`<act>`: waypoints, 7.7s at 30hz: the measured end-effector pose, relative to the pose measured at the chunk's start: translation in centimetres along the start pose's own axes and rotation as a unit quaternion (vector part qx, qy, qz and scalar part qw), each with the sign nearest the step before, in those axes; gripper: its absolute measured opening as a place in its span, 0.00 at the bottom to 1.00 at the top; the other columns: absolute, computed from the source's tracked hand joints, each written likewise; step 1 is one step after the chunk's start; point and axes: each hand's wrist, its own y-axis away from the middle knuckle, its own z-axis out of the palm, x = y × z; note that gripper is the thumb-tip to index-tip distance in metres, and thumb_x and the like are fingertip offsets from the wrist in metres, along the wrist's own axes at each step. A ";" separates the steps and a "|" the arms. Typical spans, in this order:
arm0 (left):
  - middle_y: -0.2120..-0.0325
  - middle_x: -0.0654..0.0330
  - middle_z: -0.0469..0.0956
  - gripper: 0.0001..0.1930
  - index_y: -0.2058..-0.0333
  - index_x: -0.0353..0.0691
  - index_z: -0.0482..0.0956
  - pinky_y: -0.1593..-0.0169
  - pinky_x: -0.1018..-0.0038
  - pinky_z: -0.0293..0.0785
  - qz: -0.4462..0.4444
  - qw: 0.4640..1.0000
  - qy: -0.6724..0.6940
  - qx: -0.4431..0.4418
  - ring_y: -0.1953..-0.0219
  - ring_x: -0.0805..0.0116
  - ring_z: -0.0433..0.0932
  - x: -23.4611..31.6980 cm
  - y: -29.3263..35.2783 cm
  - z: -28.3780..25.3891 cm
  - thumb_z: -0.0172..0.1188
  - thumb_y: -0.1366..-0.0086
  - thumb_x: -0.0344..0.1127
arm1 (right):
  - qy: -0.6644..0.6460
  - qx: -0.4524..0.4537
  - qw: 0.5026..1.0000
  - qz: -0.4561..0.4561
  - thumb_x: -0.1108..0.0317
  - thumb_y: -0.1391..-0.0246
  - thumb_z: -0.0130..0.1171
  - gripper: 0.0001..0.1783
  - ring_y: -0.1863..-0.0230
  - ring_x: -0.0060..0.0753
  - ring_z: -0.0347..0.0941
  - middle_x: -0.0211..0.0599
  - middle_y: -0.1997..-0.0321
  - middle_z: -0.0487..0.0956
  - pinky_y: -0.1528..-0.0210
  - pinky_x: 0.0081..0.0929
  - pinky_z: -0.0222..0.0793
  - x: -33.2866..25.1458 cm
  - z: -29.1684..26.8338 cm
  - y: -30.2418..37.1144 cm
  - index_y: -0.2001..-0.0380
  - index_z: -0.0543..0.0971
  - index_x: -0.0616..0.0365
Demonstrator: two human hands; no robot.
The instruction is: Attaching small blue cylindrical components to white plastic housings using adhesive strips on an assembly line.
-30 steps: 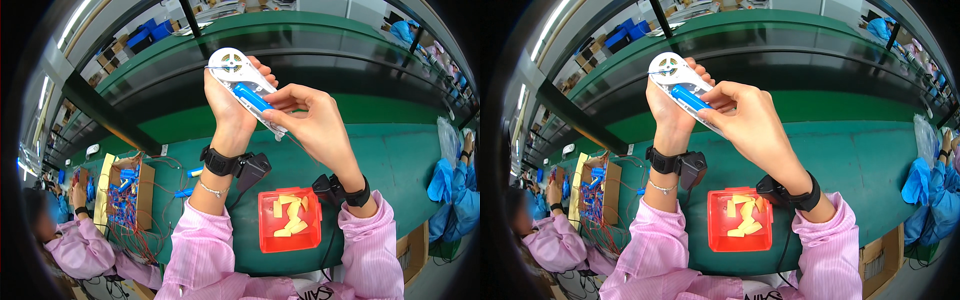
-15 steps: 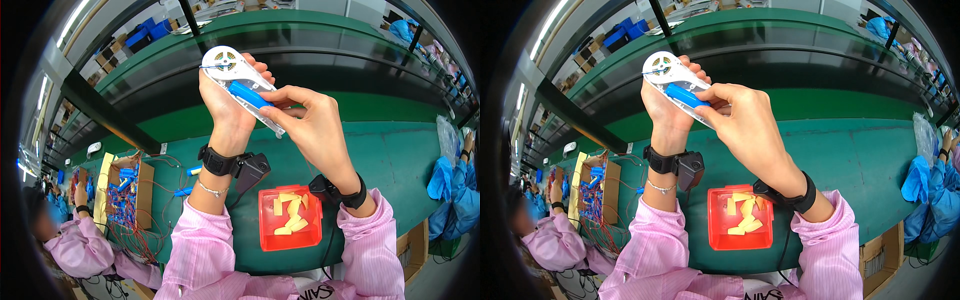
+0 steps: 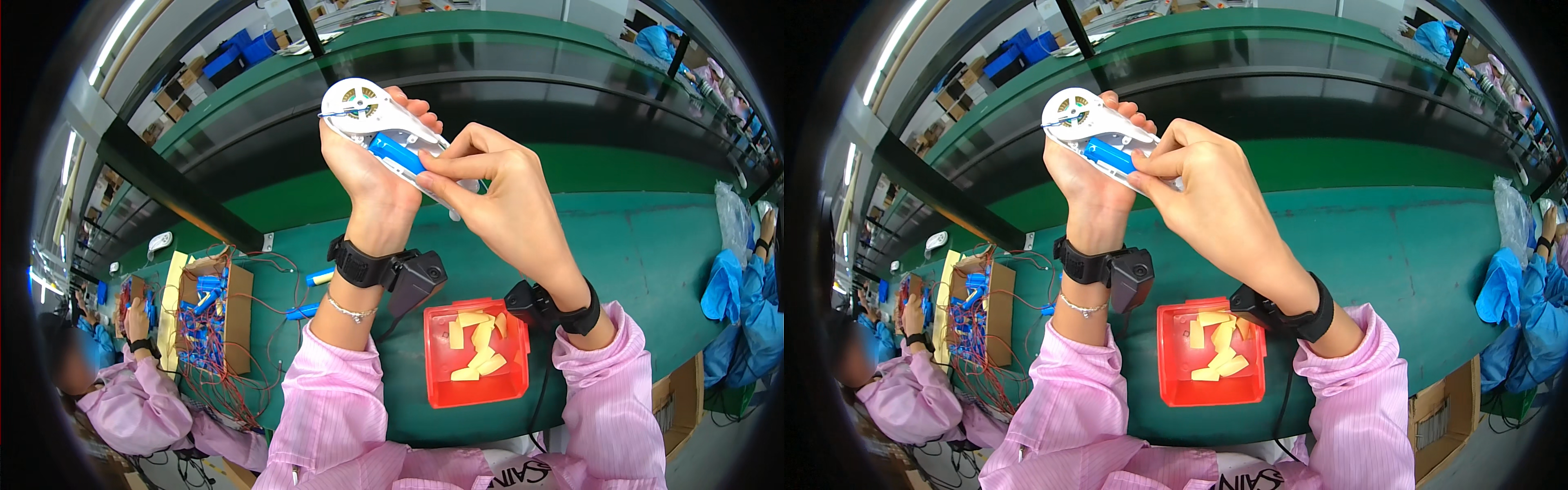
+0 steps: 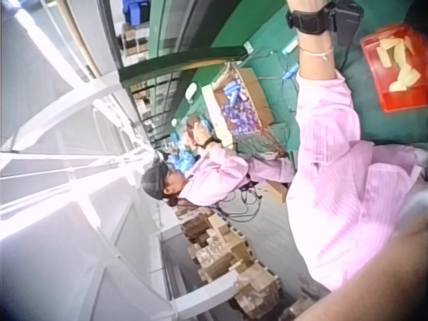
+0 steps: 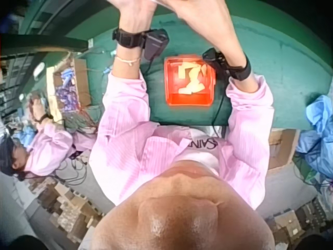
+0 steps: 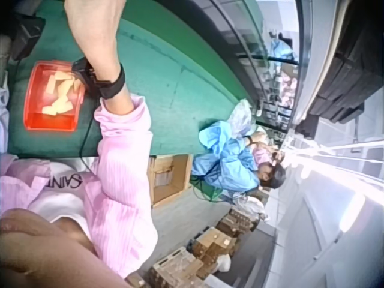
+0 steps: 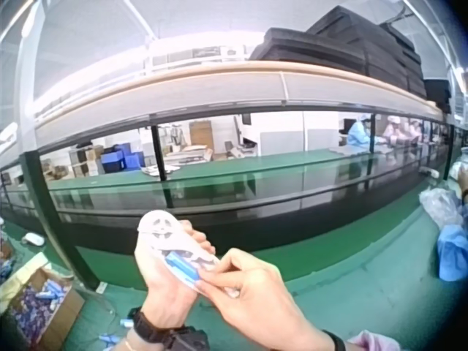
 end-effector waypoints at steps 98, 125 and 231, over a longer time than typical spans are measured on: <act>0.59 0.57 0.80 0.15 0.48 0.34 0.71 0.57 0.78 0.75 0.092 0.762 -0.610 -0.195 0.65 0.75 0.79 8.5 3.2 -2.3 0.53 0.29 0.34 | 0.038 0.065 0.992 -0.103 0.72 0.43 0.60 0.14 0.62 0.26 0.78 0.37 0.65 0.81 0.55 0.22 0.71 1.4 -5.7 -2.1 0.53 0.82 0.60; 0.72 0.60 0.83 0.05 0.66 0.31 0.82 0.63 0.79 0.75 0.405 0.685 -0.587 -0.148 0.70 0.76 0.80 -1.4 2.2 4.3 0.64 0.40 0.25 | -0.154 0.024 0.988 -0.019 0.70 0.41 0.60 0.17 0.58 0.24 0.76 0.35 0.59 0.77 0.58 0.22 0.76 2.5 -5.9 -2.3 0.51 0.78 0.67; 0.53 0.48 0.80 0.18 0.52 0.38 0.80 0.44 0.62 0.72 0.008 0.386 -0.922 -0.003 0.50 0.51 0.78 5.8 -7.6 -17.5 0.57 0.41 0.36 | -0.375 0.080 0.924 0.001 0.64 0.34 0.50 0.20 0.61 0.28 0.74 0.51 0.44 0.74 0.50 0.34 0.71 5.5 -10.6 -2.9 0.47 0.68 0.68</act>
